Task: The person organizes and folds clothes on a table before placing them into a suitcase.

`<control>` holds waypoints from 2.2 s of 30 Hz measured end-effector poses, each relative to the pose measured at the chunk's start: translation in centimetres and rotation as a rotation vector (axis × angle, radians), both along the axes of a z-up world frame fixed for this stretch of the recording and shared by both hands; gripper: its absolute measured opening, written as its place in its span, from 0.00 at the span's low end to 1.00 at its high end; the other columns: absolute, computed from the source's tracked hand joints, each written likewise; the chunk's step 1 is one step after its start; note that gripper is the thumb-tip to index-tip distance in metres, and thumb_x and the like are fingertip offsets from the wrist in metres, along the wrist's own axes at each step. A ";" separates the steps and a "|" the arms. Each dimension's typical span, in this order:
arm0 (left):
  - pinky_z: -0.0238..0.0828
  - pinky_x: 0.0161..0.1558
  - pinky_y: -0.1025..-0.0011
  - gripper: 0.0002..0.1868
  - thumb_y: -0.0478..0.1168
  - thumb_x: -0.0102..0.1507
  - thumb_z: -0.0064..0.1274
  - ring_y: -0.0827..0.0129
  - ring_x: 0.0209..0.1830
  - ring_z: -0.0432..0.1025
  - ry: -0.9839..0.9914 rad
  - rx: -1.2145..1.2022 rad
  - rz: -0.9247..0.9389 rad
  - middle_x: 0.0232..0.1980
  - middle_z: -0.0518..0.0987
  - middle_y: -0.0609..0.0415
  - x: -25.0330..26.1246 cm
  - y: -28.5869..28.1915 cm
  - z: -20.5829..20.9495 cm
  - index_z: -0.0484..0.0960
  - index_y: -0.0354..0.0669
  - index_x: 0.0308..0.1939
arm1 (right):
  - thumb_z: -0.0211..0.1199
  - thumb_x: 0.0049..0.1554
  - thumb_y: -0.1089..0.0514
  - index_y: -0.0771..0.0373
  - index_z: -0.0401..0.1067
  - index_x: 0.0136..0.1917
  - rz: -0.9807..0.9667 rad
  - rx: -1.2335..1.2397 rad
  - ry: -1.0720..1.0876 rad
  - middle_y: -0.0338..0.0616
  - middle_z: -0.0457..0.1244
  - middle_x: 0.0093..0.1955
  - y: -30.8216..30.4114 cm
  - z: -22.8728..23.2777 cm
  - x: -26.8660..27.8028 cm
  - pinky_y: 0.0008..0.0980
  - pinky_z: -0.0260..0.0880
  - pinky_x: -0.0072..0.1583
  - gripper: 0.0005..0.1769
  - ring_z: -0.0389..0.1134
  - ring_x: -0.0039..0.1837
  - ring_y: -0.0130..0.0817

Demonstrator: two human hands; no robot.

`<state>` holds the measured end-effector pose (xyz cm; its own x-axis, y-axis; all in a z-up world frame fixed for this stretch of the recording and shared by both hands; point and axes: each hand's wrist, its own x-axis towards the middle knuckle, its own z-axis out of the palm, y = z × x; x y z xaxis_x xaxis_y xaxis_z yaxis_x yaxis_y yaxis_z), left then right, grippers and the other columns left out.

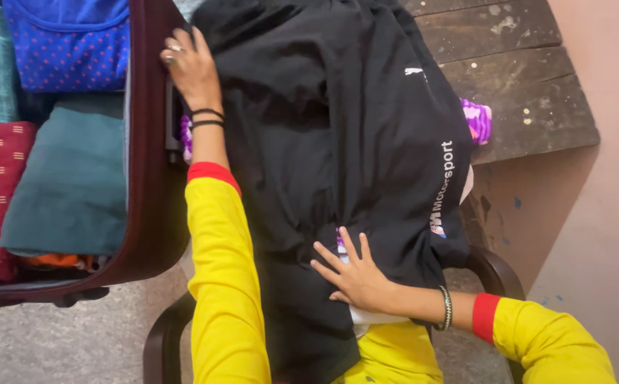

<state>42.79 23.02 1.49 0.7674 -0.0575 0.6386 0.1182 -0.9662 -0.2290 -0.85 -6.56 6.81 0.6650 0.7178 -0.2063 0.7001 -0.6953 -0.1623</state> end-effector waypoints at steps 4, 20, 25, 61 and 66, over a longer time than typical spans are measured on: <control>0.51 0.73 0.45 0.15 0.37 0.73 0.42 0.43 0.63 0.67 0.229 0.015 0.009 0.57 0.76 0.42 -1.3 -1.1 -3.7 0.81 0.34 0.56 | 0.67 0.51 0.35 0.52 0.56 0.78 0.003 0.004 -0.001 0.52 0.38 0.83 0.3 0.0 -0.1 0.86 0.46 0.63 0.48 0.34 0.77 0.82; 0.30 0.71 0.28 0.43 0.64 0.66 0.49 0.32 0.79 0.43 0.364 -0.602 -0.419 0.79 0.54 0.35 -26.6 -17.0 2.9 0.63 0.37 0.75 | 0.63 0.51 0.29 0.49 0.56 0.78 0.025 -0.048 -0.107 0.51 0.39 0.83 -0.2 -1.5 -0.5 0.85 0.48 0.63 0.48 0.38 0.77 0.80; 0.37 0.77 0.36 0.42 0.60 0.66 0.53 0.39 0.83 0.43 0.329 -0.558 -0.443 0.83 0.52 0.41 -32.5 -17.4 0.1 0.61 0.38 0.77 | 0.63 0.50 0.30 0.51 0.58 0.78 0.002 -0.085 -0.172 0.51 0.44 0.81 0.2 -2.2 -1.5 0.83 0.50 0.64 0.48 0.42 0.77 0.79; 0.26 0.71 0.25 0.41 0.57 0.65 0.53 0.38 0.83 0.40 0.273 -0.629 -0.486 0.83 0.51 0.40 -57.9 -12.4 -0.7 0.62 0.42 0.77 | 0.59 0.60 0.47 0.57 0.73 0.45 0.114 -0.086 0.084 0.43 0.69 0.44 1.2 4.2 -11.4 0.49 0.73 0.49 0.12 0.73 0.46 0.46; 0.25 0.69 0.21 0.43 0.61 0.65 0.53 0.39 0.84 0.37 0.328 -0.627 -0.284 0.84 0.48 0.44 -57.3 -12.3 -0.3 0.59 0.46 0.78 | 0.66 0.49 0.44 0.52 0.70 0.61 -0.148 0.129 -0.349 0.45 0.65 0.60 -2.1 3.8 -6.8 0.55 0.67 0.51 0.27 0.70 0.57 0.52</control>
